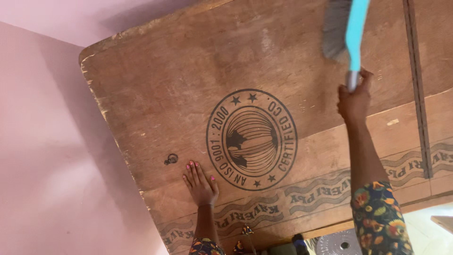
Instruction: The person uses a blue brush to sweep the surface of a large wooden table. They move the brush back and forth across the table, covering different areas to remove dust or debris.
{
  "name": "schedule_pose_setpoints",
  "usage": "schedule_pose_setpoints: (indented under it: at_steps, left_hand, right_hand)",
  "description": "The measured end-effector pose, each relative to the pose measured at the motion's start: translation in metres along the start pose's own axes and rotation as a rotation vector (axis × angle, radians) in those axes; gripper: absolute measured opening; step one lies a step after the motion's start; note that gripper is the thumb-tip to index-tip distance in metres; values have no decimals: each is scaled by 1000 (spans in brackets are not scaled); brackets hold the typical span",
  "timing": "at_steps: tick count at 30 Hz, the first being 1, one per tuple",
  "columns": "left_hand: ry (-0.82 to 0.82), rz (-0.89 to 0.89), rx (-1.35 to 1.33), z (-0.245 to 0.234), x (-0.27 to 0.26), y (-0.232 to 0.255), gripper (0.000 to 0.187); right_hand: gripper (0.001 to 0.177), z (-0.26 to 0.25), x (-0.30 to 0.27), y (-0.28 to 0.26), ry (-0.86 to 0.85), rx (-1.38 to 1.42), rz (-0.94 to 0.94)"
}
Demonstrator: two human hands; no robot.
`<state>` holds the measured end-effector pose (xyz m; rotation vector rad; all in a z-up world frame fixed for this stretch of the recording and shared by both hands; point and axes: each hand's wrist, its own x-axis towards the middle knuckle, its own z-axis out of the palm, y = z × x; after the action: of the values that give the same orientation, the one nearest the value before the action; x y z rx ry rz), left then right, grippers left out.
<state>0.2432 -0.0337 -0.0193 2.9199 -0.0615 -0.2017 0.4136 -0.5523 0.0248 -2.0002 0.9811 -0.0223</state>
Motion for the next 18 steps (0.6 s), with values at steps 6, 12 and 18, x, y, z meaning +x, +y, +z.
schedule_pose_setpoints:
  at_steps: [6,12,18]
  left_hand:
    - [23,12,10,0,1,1,75]
    - [19,24,71,-3,4,2,78]
    - [-50,-10,88,-1,3,-2,73]
  right_hand:
    - [52,-15,-113,41,-47,-49,-47]
    - [61,59,-257,15,-410,-139,-334]
    - [53,22,-236,61,-533,-394,24]
